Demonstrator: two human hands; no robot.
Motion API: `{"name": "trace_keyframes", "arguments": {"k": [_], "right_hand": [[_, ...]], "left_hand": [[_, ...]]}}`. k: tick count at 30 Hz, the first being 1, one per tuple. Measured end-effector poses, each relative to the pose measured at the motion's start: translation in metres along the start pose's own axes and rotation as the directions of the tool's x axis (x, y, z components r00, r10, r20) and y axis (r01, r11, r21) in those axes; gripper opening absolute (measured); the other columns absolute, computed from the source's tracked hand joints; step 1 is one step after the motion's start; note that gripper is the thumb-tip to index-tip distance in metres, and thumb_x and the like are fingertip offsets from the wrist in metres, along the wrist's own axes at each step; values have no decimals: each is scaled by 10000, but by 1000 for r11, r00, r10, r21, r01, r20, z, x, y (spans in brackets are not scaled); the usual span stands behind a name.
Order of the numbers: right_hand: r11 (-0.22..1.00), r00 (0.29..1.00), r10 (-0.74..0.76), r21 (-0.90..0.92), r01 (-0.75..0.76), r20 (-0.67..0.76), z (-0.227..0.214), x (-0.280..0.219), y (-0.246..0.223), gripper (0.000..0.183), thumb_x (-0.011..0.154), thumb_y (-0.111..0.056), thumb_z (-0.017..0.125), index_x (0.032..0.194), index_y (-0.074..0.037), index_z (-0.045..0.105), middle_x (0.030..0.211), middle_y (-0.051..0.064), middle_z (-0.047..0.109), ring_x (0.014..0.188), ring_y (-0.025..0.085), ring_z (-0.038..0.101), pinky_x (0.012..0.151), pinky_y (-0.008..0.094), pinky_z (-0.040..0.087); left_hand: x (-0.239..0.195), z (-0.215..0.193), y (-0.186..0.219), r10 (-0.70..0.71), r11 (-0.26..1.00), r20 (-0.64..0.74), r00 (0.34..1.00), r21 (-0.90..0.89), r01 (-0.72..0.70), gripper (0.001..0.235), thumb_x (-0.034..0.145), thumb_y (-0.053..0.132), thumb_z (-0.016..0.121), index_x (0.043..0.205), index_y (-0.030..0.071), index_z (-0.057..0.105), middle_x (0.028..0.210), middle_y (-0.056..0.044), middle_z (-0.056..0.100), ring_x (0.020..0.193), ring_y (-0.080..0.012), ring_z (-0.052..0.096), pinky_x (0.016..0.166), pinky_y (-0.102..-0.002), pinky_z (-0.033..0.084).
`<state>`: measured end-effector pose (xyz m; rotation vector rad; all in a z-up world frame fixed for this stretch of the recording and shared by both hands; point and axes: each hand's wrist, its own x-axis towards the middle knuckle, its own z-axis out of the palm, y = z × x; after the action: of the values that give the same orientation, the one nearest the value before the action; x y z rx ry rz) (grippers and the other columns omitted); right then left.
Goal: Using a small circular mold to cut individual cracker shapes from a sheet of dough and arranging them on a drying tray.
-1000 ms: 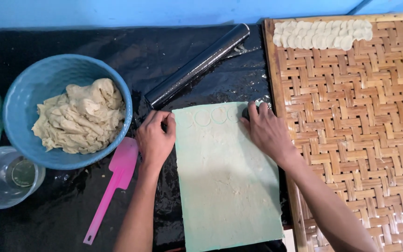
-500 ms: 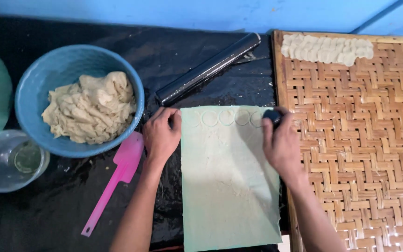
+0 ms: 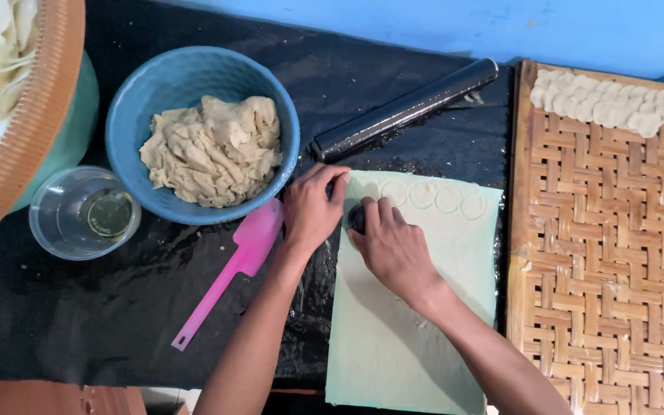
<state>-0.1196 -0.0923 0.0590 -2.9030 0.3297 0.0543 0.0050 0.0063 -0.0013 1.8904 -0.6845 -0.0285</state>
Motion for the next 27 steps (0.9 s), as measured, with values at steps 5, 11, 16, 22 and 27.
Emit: {"name": "trace_keyframes", "arguments": {"k": [5, 11, 16, 22, 27], "right_hand": [[983, 993, 95, -165, -82, 71, 17, 8, -6, 457, 1020, -431, 578, 1152, 0, 502, 979, 163, 594, 769, 300, 706, 535, 418, 553], [971, 1000, -17, -240, 13, -18, 23, 7, 3, 452, 1011, -435, 568, 1166, -13, 517, 932, 149, 604, 690, 269, 706, 486, 386, 554], [970, 999, 36, -241, -42, -29, 29, 5, -1, 434, 992, -447, 581, 1152, -48, 525, 951, 140, 609, 709, 276, 708, 486, 399, 557], [980, 999, 16, -197, -22, -30, 27, 5, -3, 450, 983, -439, 585, 1173, -38, 509, 956, 142, 605, 739, 271, 712, 483, 385, 557], [985, 979, 147, 68, -157, 138, 11, 5, 6, 452, 1068, -430, 546, 1209, -6, 482, 1043, 219, 626, 777, 404, 701, 620, 507, 566]], "left_hand": [[0, 6, -7, 9, 1000, 5, 1000, 11, -9, 104, 957, 178, 690, 985, 86, 729, 968, -88, 750, 879, -323, 725, 741, -414, 551], [3, 5, -5, -4, 1000, 7, 1000, 24, 4, 95, 957, 175, 687, 968, 87, 718, 963, -81, 748, 866, -326, 723, 735, -422, 549], [1, 7, -5, 25, 998, 22, 999, 52, -26, 83, 962, 165, 678, 960, 90, 712, 949, -79, 744, 855, -332, 718, 729, -432, 541], [0, 5, -5, 24, 999, 6, 1000, 46, -24, 81, 960, 162, 674, 951, 86, 703, 945, -82, 740, 845, -331, 718, 724, -433, 542], [-1, 5, -5, 19, 996, -10, 1000, 86, -18, 80, 947, 165, 696, 938, 87, 712, 916, -89, 730, 827, -343, 707, 695, -440, 532]]}}
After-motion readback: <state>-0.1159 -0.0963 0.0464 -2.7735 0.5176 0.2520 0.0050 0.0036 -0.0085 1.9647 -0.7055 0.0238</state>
